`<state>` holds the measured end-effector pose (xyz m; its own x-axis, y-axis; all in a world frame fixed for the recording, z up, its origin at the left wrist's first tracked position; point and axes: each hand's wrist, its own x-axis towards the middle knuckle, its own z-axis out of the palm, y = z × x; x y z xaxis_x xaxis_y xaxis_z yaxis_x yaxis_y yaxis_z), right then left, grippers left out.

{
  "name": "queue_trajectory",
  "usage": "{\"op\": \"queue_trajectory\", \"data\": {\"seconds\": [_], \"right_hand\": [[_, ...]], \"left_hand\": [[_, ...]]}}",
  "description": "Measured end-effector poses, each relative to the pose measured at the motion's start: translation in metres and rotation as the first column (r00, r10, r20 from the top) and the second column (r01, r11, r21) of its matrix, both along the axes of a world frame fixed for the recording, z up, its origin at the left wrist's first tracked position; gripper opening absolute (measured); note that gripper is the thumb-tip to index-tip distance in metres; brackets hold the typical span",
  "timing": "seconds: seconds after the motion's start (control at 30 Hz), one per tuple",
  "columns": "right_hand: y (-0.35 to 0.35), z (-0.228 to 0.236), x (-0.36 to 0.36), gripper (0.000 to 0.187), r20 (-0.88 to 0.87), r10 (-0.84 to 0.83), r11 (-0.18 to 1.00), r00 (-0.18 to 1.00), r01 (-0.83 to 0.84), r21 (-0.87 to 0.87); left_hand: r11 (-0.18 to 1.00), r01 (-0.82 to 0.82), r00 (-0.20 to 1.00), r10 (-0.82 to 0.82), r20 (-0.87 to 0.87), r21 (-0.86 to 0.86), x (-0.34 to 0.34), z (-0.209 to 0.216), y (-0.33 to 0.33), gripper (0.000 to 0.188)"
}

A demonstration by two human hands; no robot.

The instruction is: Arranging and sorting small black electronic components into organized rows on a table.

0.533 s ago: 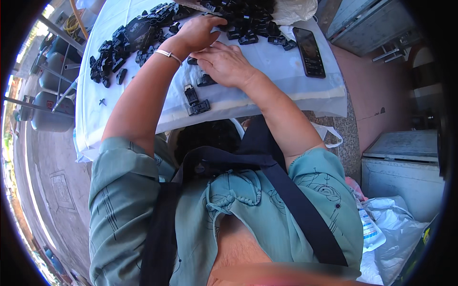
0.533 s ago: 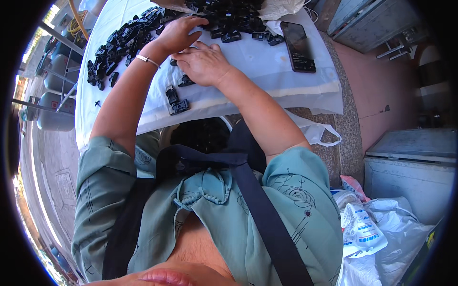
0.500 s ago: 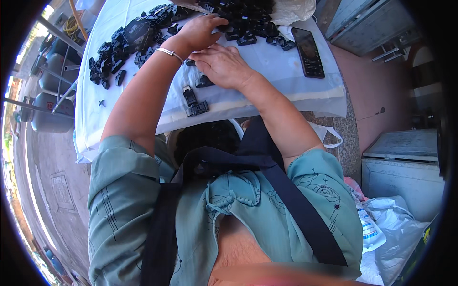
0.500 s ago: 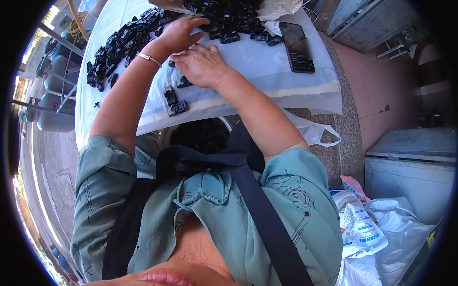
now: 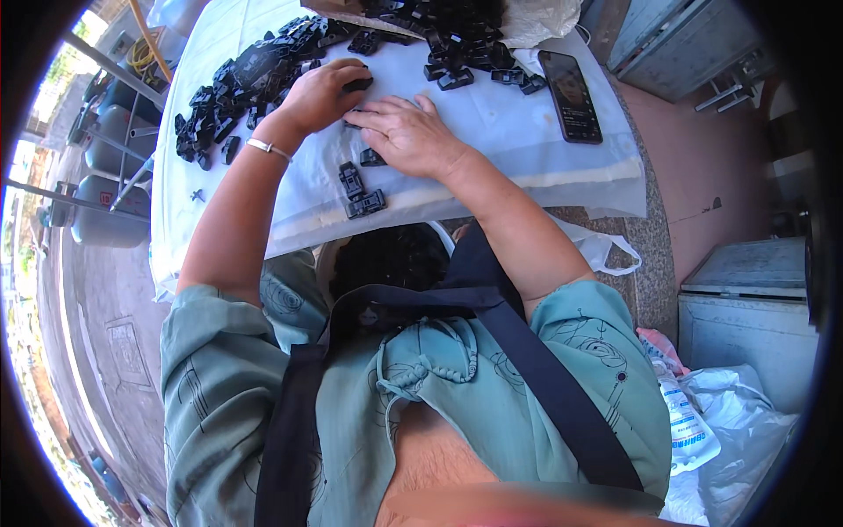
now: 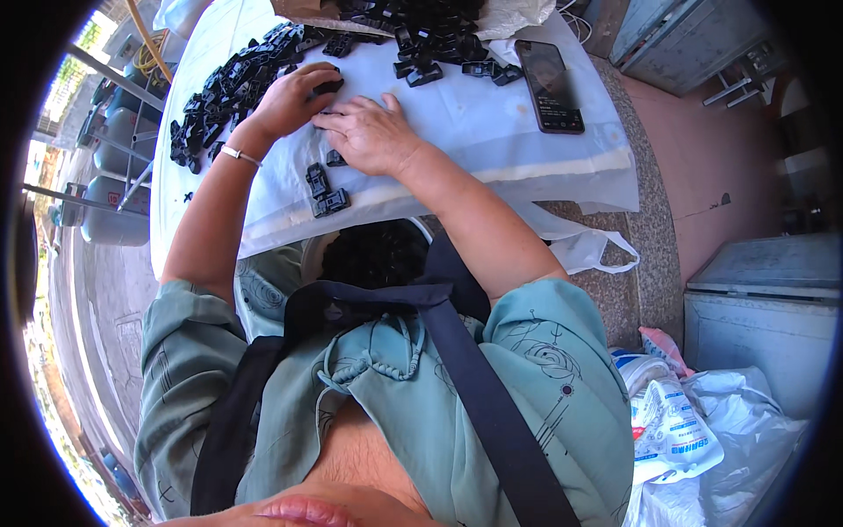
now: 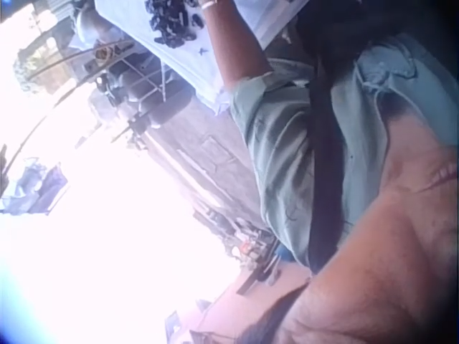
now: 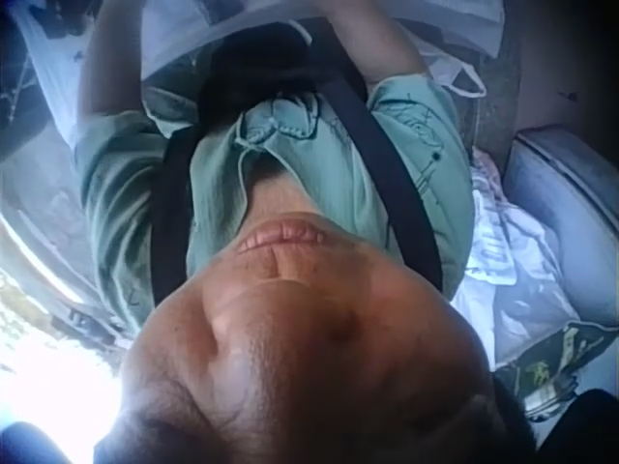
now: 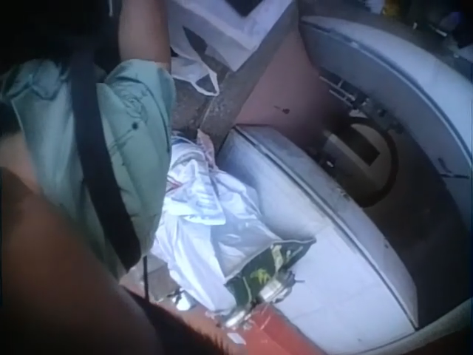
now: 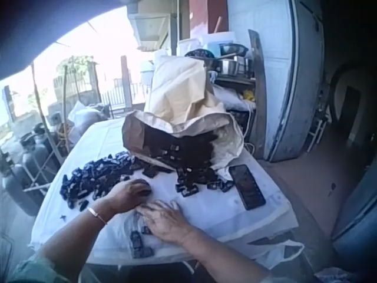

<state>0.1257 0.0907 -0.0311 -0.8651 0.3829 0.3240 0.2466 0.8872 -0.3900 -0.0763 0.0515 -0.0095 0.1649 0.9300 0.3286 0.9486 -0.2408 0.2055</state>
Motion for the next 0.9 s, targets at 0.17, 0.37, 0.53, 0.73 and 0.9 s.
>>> {"op": "queue_trajectory", "data": {"seconds": [0.17,0.37,0.53,0.73,0.9], "right_hand": [[0.019,0.021,-0.004,0.027,-0.193,0.113,0.968,0.975,-0.151,-0.199],[0.034,0.041,-0.057,0.024,-0.291,-0.111,0.992,0.95,0.123,0.022],[0.025,0.002,-0.071,0.024,-0.172,-0.264,0.942,0.949,0.292,0.164],[0.052,0.035,-0.008,0.018,-0.501,-0.324,0.869,0.802,0.462,0.177],[0.103,0.01,0.028,0.038,-0.211,-0.571,0.727,0.794,0.608,0.321]], "left_hand": [[0.986,-0.033,0.999,0.038,-0.032,0.163,-0.012,-0.002,-0.042,0.028],[0.878,-0.296,0.955,0.28,0.098,0.376,0.011,0.001,-0.085,0.03],[0.867,-0.337,0.94,0.331,0.082,0.367,0.019,-0.009,-0.093,0.03],[0.871,-0.399,0.902,0.429,-0.049,0.285,0.031,-0.006,-0.068,0.035],[0.894,-0.442,0.873,0.447,-0.196,0.069,0.048,0.001,-0.036,0.026]]}}
